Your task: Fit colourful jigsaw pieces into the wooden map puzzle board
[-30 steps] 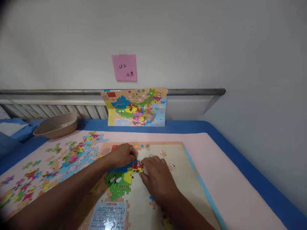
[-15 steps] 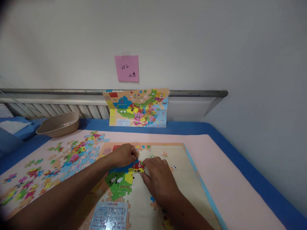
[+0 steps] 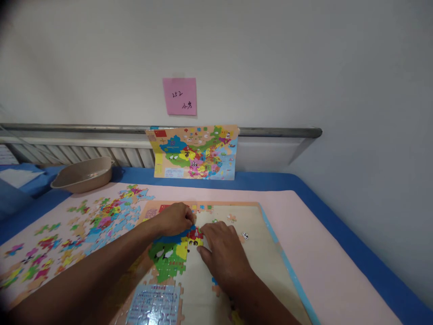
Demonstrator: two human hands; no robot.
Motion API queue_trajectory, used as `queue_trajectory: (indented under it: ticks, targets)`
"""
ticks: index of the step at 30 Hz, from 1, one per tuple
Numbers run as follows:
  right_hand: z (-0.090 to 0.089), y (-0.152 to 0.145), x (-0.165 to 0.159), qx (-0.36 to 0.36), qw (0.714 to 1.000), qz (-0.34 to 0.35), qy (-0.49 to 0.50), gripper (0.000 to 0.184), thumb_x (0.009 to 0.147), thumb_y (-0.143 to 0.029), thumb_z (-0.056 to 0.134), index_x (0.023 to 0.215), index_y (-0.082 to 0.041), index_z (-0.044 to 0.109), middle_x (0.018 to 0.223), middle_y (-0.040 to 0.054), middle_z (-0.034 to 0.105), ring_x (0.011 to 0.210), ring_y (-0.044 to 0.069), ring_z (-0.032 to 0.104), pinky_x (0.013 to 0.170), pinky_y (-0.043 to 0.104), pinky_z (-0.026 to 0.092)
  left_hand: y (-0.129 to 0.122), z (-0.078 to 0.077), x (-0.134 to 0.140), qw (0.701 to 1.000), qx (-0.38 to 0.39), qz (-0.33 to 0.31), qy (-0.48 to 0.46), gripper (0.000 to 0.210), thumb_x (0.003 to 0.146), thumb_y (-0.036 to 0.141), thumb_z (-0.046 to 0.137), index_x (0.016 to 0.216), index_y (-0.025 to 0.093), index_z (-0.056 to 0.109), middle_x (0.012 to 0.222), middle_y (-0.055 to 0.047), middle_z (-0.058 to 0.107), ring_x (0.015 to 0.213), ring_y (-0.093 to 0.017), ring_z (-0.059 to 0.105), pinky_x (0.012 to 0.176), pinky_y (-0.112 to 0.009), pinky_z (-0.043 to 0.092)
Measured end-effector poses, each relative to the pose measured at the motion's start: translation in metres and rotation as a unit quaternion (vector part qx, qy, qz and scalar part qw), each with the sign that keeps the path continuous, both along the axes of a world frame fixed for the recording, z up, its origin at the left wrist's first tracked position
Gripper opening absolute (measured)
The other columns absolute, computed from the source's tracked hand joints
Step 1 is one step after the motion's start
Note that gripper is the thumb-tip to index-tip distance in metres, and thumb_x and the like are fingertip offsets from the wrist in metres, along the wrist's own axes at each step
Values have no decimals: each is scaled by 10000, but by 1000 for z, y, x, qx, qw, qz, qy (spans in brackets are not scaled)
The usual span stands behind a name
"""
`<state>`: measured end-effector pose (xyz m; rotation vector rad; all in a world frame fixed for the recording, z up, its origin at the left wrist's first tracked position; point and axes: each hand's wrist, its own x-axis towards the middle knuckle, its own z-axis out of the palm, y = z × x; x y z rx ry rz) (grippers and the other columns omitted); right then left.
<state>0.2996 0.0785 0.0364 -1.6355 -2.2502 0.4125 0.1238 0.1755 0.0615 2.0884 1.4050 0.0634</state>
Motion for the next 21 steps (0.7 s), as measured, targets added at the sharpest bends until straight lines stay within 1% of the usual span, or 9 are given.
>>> queue_trajectory:
  ticks: [11, 16, 21]
  targets:
    - [-1, 2, 1, 3, 1000, 10, -2, 272, 852, -105, 699, 1088, -230, 645, 1095, 40, 677, 1061, 258, 543, 892, 377, 354, -1, 2, -1, 1000, 7, -17, -2, 228, 705, 73, 608, 777, 183, 795, 751, -23, 757, 714, -157, 656, 623, -210, 438]
    - [-2, 1, 0, 10, 1000, 10, 2, 276, 855, -104, 694, 1093, -232, 642, 1111, 33, 675, 1070, 257, 539, 901, 383, 352, -1, 4, 0, 1000, 12, -18, 3, 234, 703, 79, 605, 783, 186, 797, 749, -30, 757, 725, -168, 663, 610, -223, 427]
    - [-3, 1, 1, 11, 1000, 11, -2, 277, 855, -108, 684, 1100, -231, 641, 1113, 32, 677, 1072, 251, 543, 900, 382, 359, -1, 3, -1, 1000, 16, -11, 7, 218, 701, 98, 615, 775, 195, 795, 768, -28, 762, 722, -171, 662, 639, -225, 450]
